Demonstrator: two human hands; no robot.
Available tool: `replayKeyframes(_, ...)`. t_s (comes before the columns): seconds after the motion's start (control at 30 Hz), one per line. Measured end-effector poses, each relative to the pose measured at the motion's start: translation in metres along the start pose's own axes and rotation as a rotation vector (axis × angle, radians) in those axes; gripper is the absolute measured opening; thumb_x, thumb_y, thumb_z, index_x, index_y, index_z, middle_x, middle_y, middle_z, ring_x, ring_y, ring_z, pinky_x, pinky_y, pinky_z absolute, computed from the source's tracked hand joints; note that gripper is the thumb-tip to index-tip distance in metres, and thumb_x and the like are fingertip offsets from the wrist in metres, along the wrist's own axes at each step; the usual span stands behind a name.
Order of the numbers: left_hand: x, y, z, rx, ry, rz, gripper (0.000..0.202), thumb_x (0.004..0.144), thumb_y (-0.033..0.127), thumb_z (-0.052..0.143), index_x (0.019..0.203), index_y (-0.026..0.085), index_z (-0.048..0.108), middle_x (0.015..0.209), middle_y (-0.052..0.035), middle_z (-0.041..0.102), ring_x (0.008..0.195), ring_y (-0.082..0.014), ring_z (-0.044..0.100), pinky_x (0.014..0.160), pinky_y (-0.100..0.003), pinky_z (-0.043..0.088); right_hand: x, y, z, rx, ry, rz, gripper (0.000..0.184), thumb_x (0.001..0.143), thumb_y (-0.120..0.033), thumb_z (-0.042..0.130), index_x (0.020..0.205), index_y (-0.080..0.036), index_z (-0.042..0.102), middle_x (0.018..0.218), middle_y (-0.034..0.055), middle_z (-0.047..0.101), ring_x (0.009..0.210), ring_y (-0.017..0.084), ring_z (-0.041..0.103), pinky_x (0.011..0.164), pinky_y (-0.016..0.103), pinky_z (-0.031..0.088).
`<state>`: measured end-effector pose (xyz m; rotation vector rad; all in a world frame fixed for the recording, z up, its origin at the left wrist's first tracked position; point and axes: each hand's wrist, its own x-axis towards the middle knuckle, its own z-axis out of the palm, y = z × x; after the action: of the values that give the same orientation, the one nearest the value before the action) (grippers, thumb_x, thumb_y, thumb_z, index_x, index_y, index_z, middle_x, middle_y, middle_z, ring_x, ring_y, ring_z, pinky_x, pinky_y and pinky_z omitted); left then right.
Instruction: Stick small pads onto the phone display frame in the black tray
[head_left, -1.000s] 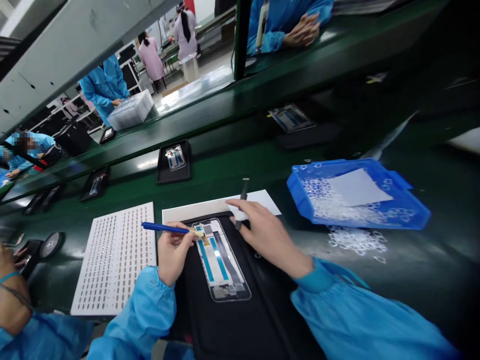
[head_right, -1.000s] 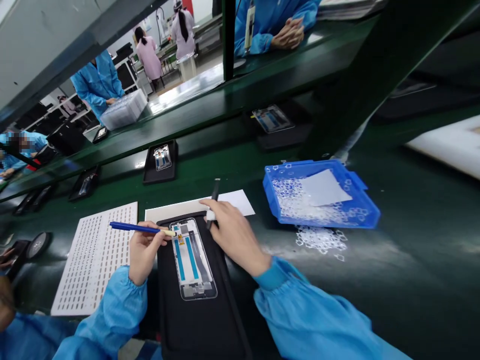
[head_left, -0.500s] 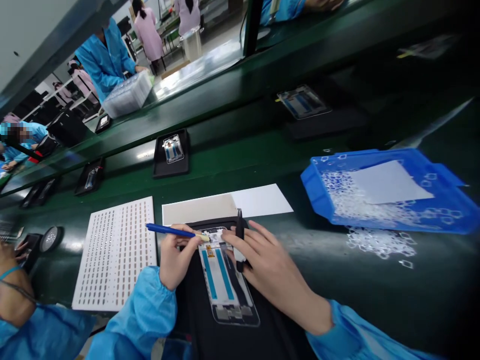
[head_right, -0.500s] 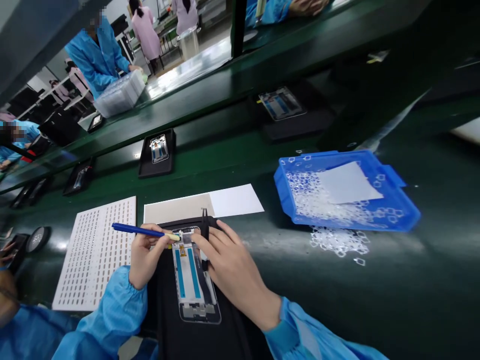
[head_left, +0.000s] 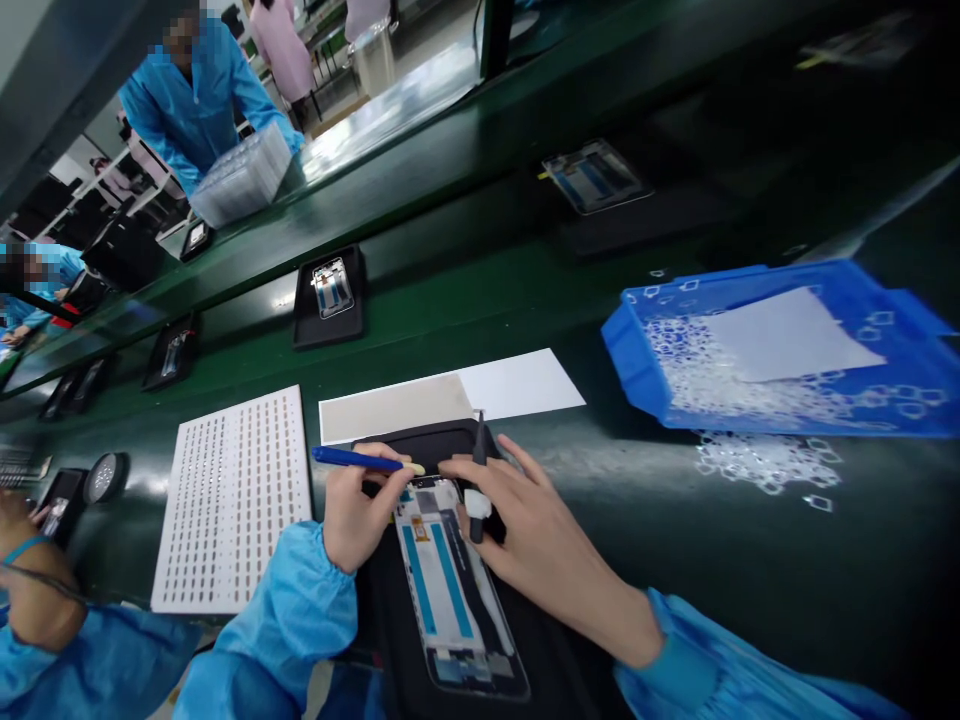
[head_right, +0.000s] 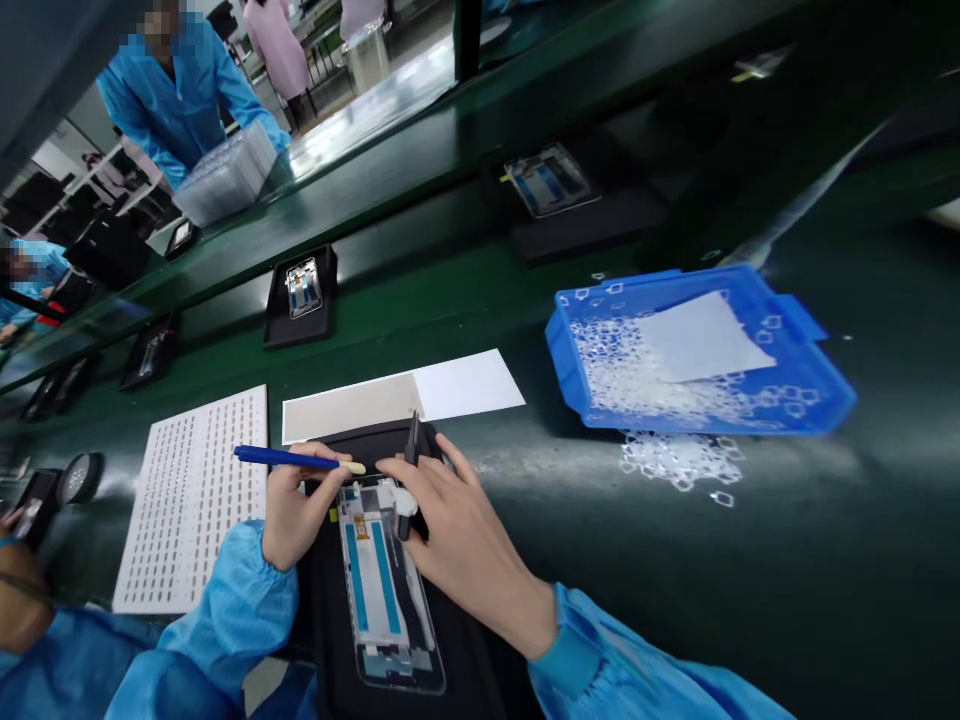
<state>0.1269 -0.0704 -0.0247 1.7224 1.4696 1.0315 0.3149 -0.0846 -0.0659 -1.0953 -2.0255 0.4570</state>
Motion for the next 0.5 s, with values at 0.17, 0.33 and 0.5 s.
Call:
replayKeyframes(0.17,-0.0002,0.0031,0.0013,0.148,-0.092,0.091,0.005,0.086,0.023,0.063,0.090,0.019,0.064,0.088,-0.0026,0.071,0.076,-0.0149,0.070,0.064,-0.021,0.057,-0.0010,0.0018,0.0030,0.076,0.023,0.031,0.033,0.090,-0.013,0.040,0.121,-0.022,0.045,0.108,0.0054,0.063,0.098,0.024,0.059,0.108,0.057,0.028)
replayKeyframes(0.33,-0.0026,0.0012,0.0004,0.189,-0.118,0.087,0.004,0.087,0.023,0.062,0.088,0.019,0.063,0.088,-0.0023,0.071,0.074,-0.0141,0.070,0.063,-0.021,0.056,0.0003,0.0019,0.0032,0.111,0.031,0.059,0.032,0.090,-0.013,0.040,0.120,-0.022,0.045,0.107,0.0058,0.063,0.098,0.024,0.060,0.107,0.058,0.029)
replayKeyframes(0.5,-0.0015,0.0008,0.0018,0.224,-0.129,0.091,0.005,0.087,0.023,0.062,0.088,0.019,0.062,0.087,-0.0022,0.070,0.073,-0.0138,0.069,0.063,-0.021,0.056,0.0000,0.0010,0.0035,0.099,0.043,0.057,0.033,0.089,-0.012,0.040,0.120,-0.022,0.046,0.106,0.0054,0.063,0.098,0.024,0.060,0.108,0.058,0.030)
